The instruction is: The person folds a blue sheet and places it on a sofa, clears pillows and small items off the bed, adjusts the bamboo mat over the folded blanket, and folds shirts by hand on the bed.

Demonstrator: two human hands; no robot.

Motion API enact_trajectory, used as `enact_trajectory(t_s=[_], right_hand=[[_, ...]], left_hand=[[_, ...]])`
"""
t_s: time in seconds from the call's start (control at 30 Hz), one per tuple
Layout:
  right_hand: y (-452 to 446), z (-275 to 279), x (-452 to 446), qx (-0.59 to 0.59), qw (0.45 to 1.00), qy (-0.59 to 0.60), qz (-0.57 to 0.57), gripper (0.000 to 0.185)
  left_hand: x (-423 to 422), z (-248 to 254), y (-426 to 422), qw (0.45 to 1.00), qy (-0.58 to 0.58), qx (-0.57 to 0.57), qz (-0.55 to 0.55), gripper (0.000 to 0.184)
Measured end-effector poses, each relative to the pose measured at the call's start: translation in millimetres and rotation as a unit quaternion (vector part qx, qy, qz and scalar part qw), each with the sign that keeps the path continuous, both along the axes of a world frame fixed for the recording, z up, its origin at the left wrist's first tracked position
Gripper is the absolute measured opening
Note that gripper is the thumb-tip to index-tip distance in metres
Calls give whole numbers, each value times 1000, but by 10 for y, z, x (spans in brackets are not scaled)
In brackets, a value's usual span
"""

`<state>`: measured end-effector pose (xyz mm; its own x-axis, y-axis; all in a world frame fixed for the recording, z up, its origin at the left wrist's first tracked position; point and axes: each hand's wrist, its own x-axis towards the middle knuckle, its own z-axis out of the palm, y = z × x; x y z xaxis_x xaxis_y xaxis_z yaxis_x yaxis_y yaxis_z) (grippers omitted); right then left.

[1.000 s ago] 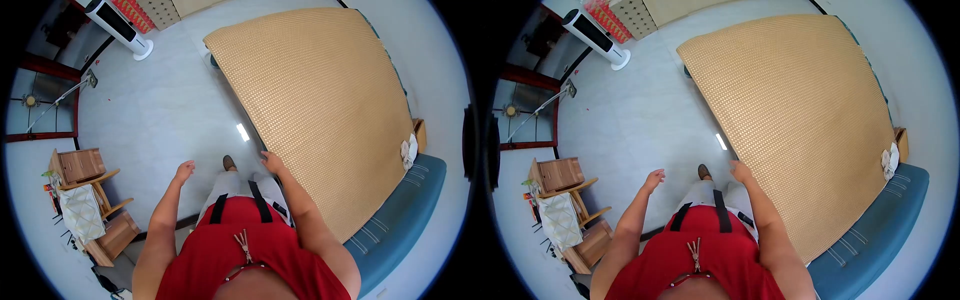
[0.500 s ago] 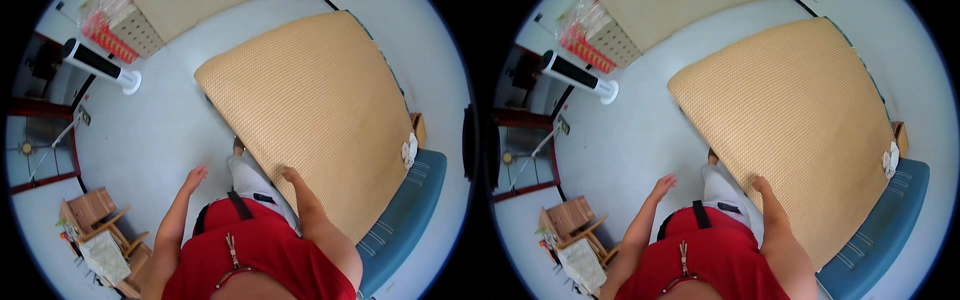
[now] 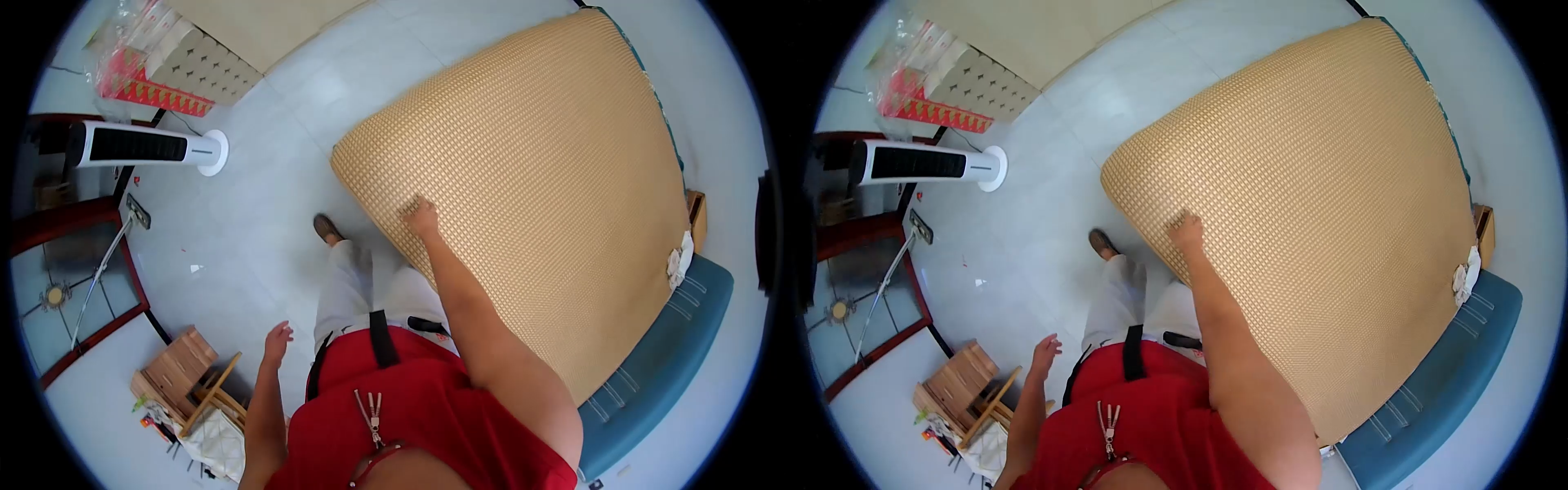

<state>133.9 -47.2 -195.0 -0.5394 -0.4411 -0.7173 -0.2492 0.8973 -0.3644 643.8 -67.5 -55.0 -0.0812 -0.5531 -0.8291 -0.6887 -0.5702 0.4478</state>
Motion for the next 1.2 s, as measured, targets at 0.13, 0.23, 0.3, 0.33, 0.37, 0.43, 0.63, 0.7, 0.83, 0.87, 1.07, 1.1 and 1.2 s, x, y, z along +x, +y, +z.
enact_trajectory(t_s=[0.13,0.23,0.3,0.33,0.37,0.43,0.63,0.7,0.83,0.87,1.07,1.1,1.2], right_hand=[[-855,70,413,35,999,-1,24,90],[-1359,-123,387,93,991,66,-75,96],[-1652,-187,56,142,979,85,-117,100],[-1764,-203,-126,155,974,80,-143,102],[-1793,-215,-222,174,969,69,-163,104],[-1907,-215,-429,170,965,45,-197,104],[-1902,-386,-502,184,964,78,-174,107],[-1897,-308,-521,181,969,61,-158,105],[-1884,-287,-566,167,971,28,-167,100],[-1892,-283,-600,160,970,12,-181,99],[-2157,-129,-794,239,950,-32,-198,103],[-2170,-107,-845,233,949,-36,-210,103],[-2211,-128,-905,236,940,-24,-247,102]], left_hand=[[111,-340,-764,999,18,49,-14,39],[-42,-750,-1861,995,11,43,-89,39],[-235,-973,-2574,992,8,26,-121,39],[-326,-1100,-3003,988,15,6,-155,38],[-366,-1232,-3318,983,16,-8,-184,38],[-753,-1339,-3922,970,27,-62,-235,35],[-2319,-1932,-4517,860,25,-167,-481,39],[-2771,-2395,-4344,823,74,-204,-526,46],[-3932,-2446,-4005,862,73,-7,-502,70],[-4157,-2445,-3984,883,101,50,-455,74],[-4997,-2693,-3865,931,89,223,-276,75],[-5102,-2741,-3917,920,88,249,-289,65],[-5470,-2730,-4052,905,110,284,-297,34]])
